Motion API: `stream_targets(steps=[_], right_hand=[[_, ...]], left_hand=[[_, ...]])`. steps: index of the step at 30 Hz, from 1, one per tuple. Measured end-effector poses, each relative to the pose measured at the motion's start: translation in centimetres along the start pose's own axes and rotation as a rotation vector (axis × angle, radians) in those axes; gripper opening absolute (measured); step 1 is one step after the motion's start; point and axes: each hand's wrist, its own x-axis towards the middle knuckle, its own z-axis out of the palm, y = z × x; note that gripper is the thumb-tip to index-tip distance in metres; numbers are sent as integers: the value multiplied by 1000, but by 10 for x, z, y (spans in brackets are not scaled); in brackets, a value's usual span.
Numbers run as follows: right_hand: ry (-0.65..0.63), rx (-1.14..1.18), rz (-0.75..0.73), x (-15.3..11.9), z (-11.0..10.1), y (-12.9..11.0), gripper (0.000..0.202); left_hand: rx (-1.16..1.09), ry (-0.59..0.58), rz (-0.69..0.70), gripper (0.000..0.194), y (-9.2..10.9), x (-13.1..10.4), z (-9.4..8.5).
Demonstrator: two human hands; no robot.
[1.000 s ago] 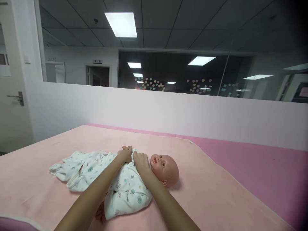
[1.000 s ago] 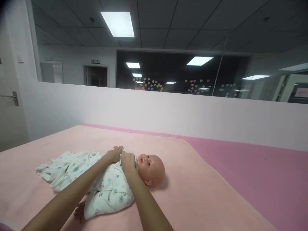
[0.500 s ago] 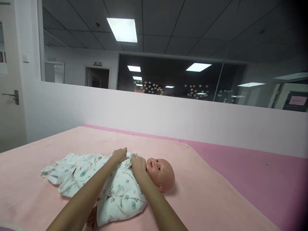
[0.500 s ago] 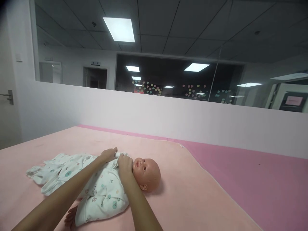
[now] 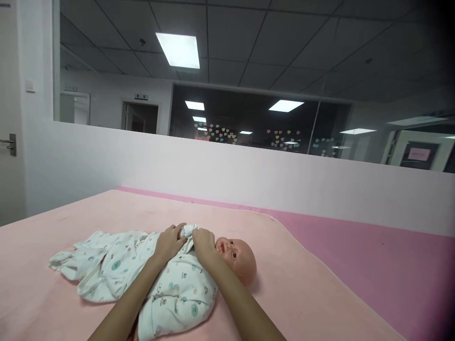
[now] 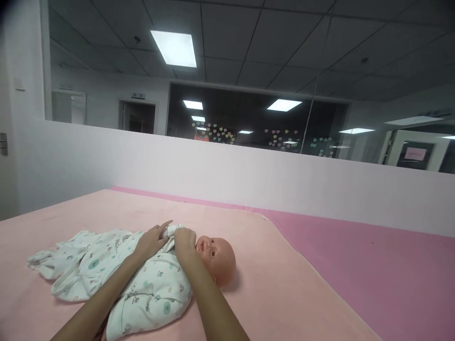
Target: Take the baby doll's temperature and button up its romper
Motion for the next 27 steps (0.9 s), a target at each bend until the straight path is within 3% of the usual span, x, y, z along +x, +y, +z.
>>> stream_targets(steps=[3, 9, 16, 20, 22, 24, 27], right_hand=[[-26, -34, 13, -4, -7, 3, 22], [-7, -90, -99, -18, -27, 18, 12], [60, -123, -266, -62, -36, 30, 23], [53, 376, -357, -82, -53, 45, 24], [135, 695, -294, -78, -59, 65, 20], [359, 947, -98, -67, -54, 92, 17], [684, 1307, 251, -49, -21, 135, 18]], left_hand=[[29, -56, 28, 51, 1, -2, -4], [21, -67, 125, 37, 2, -7, -10], [-36, -117, 132, 36, 4, -7, -13], [-20, -117, 94, 39, 4, -7, -13], [4, -123, 76, 42, 4, -7, -12], [23, -139, 60, 46, 4, -6, -13], [59, -160, 24, 50, 3, -4, -13]])
